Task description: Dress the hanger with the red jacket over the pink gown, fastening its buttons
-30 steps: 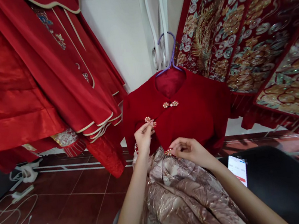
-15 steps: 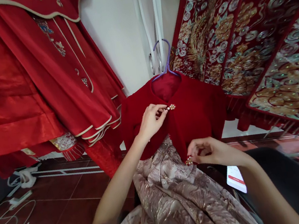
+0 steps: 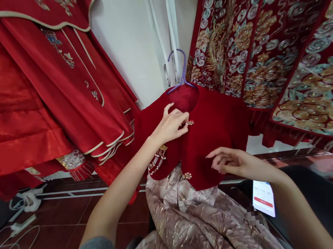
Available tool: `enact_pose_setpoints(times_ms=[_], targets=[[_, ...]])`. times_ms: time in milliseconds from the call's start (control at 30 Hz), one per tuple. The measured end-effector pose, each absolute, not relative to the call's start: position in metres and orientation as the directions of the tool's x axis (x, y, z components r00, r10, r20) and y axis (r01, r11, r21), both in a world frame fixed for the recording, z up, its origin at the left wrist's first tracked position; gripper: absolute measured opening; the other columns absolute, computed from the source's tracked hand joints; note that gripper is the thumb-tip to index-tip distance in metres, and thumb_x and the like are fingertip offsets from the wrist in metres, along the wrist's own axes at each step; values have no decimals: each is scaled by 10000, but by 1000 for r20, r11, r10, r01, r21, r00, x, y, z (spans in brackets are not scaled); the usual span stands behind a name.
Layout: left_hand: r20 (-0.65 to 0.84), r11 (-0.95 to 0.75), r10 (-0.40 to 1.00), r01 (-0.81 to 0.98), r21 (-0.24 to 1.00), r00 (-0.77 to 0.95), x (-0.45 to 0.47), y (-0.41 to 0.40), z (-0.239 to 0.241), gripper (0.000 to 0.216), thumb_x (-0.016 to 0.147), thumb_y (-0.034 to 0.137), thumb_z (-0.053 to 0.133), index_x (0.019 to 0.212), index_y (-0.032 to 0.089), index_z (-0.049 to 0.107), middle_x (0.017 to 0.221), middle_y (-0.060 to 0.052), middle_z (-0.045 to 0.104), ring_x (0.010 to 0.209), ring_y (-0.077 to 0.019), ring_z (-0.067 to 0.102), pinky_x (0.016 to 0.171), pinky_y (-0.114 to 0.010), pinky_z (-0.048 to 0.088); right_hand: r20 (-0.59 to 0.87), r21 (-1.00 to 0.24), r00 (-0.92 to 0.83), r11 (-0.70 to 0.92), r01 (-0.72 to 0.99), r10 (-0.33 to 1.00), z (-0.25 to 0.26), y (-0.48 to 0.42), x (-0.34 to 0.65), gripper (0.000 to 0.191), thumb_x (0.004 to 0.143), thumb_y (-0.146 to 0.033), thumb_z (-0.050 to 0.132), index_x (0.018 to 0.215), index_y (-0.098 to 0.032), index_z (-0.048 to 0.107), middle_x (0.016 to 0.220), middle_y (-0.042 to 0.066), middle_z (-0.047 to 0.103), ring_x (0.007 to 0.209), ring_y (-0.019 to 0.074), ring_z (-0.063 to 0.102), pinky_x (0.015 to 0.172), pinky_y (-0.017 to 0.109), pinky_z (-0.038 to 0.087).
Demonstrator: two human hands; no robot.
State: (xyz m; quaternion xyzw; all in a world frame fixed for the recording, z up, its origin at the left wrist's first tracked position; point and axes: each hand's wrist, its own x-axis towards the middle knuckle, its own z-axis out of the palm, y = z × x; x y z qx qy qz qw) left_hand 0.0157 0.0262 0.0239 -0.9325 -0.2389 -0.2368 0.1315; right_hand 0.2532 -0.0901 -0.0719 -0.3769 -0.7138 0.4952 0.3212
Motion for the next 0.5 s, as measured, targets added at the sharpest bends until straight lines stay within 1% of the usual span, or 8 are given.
enact_pose_setpoints(times_ms=[100, 167, 200, 267, 300, 367, 433, 500], targets=[[539, -840, 380, 525, -140, 752, 17, 25, 19, 193, 918, 234, 418, 885, 202, 606, 731, 6, 605, 831, -166, 555, 1159, -530, 119, 191, -923, -370, 295, 249, 909, -68, -77, 247, 363, 850, -419, 620, 1142, -209, 568, 987, 70, 649, 901, 173, 621, 826, 332, 515], [577, -835, 412, 545, -69, 705, 16, 25, 16, 205, 927, 279, 425, 879, 217, 614, 708, 10, 608, 792, -165, 571, 1170, -523, 108, 373, -867, -147, 400, 297, 916, -59, -59, 234, 384, 835, -438, 617, 1139, -212, 560, 1101, 100, 620, 974, 202, 610, 871, 369, 513], [596, -827, 437, 561, -27, 673, 16, 26, 15, 204, 925, 301, 438, 884, 220, 621, 700, 9, 610, 768, -166, 581, 1173, -517, 112, 490, -816, 3, 458, 353, 872, -52, -49, 224, 403, 836, -441, 603, 1160, -211, 541, 1176, 118, 587, 1021, 220, 594, 899, 397, 505], [623, -786, 489, 618, 11, 610, 15, 27, 11, 209, 913, 295, 453, 969, 202, 632, 705, -8, 617, 744, -177, 605, 1164, -514, 145, 698, -675, 276, 478, 561, 661, -35, -25, 202, 544, 816, -430, 605, 1285, -199, 454, 1309, 157, 497, 1191, 281, 496, 1005, 494, 420], [629, -750, 513, 661, -3, 584, 15, 28, 9, 244, 903, 263, 452, 1055, 174, 621, 726, -26, 626, 762, -192, 619, 1153, -521, 168, 757, -609, 314, 446, 656, 573, -27, -13, 190, 636, 801, -429, 610, 1349, -192, 389, 1361, 175, 448, 1276, 318, 417, 1046, 553, 354], [648, -639, 559, 767, -61, 517, 14, 29, 4, 397, 879, 169, 425, 1256, 98, 526, 835, -87, 650, 873, -239, 635, 1126, -543, 205, 809, -527, 324, 360, 770, 491, -16, 8, 169, 760, 796, -424, 586, 1435, -175, 258, 1472, 215, 297, 1373, 368, 278, 1064, 632, 261], [684, -512, 592, 854, -90, 427, 11, 30, -1, 533, 858, 87, 382, 1390, 75, 398, 1013, -157, 638, 1028, -288, 603, 1106, -567, 220, 825, -474, 302, 292, 831, 478, -12, 22, 155, 786, 808, -375, 534, 1472, -176, 163, 1540, 214, 154, 1417, 390, 173, 1062, 689, 179], [726, -427, 598, 901, -70, 339, 5, 31, -5, 592, 859, 47, 343, 1446, 123, 338, 1180, -191, 577, 1145, -315, 547, 1096, -585, 226, 824, -448, 286, 253, 857, 490, -16, 28, 155, 769, 805, -283, 485, 1481, -178, 136, 1562, 200, 96, 1434, 384, 128, 1067, 704, 122]])
